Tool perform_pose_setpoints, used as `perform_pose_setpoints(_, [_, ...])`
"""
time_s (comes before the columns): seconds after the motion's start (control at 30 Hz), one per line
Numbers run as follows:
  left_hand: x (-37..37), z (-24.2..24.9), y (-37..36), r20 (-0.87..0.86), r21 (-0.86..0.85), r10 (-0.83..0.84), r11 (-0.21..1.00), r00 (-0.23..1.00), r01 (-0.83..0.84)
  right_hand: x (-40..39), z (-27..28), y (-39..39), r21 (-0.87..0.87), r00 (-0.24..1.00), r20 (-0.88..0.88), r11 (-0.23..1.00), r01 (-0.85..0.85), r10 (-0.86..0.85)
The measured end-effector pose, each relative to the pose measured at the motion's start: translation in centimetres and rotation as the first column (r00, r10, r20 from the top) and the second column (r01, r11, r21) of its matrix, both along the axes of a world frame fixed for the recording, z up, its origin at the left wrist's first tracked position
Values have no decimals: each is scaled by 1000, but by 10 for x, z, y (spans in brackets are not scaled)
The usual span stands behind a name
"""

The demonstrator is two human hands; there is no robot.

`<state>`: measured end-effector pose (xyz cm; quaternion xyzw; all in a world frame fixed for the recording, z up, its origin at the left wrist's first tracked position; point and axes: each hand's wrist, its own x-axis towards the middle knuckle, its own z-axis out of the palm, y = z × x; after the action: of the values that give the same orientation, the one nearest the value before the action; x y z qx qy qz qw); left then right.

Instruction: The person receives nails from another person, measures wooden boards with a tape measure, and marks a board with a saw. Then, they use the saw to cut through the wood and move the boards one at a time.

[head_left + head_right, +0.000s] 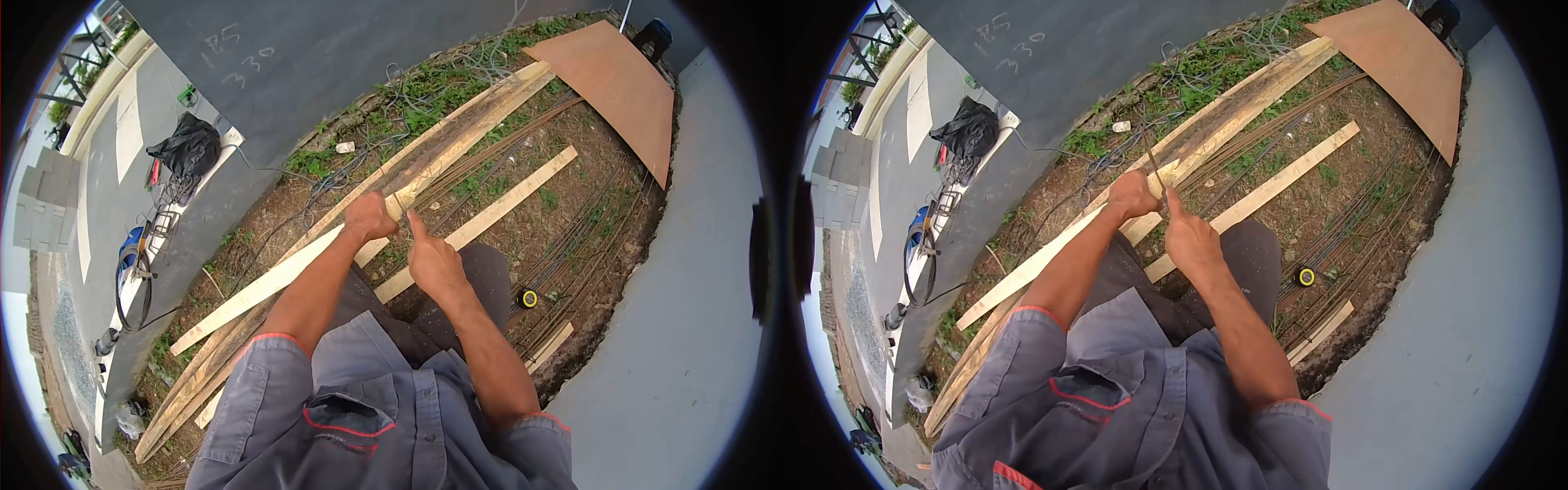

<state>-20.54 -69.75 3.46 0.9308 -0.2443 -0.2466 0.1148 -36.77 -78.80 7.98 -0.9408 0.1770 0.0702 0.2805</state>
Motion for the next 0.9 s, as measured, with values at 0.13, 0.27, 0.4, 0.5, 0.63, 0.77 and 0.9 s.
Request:
perform_pose_setpoints(0.13, [13, -2, 5, 2, -11, 40, 999, 999, -40, -102, 45, 18, 1, 999, -21, 1000, 30, -30])
perform_pose_setpoints(0.27, [12, -11, -1, 9, -9, 27, 1000, 1000, -27, -161, 55, 23, 5, 997, 2, 997, 76, -76])
perform_pose_setpoints(0.4, [10, 2, 5, -6, -6, -26, 1000, 1000, 26, -15, -11, 0, -18, 997, 78, 1000, 8, -7])
perform_pose_setpoints(0.5, [21, 10, 15, -113, -16, -38, 999, 993, 37, -63, 14, 12, -8, 997, 82, 1000, 10, -9])
perform_pose_setpoints(0.63, [23, -20, 3, -34, -66, -107, 992, 994, 105, -158, 47, 17, -31, 998, 58, 999, 42, -40])
perform_pose_setpoints(0.77, [14, -4, 3, -57, 1, -71, 997, 996, 72, -43, 10, 8, 16, 999, -17, 999, 43, -43])
perform_pose_setpoints(0.9, [21, -3, 14, -66, -64, -79, 995, 995, 75, -48, 19, 10, 3, 1000, 6, 1000, -9, 9])
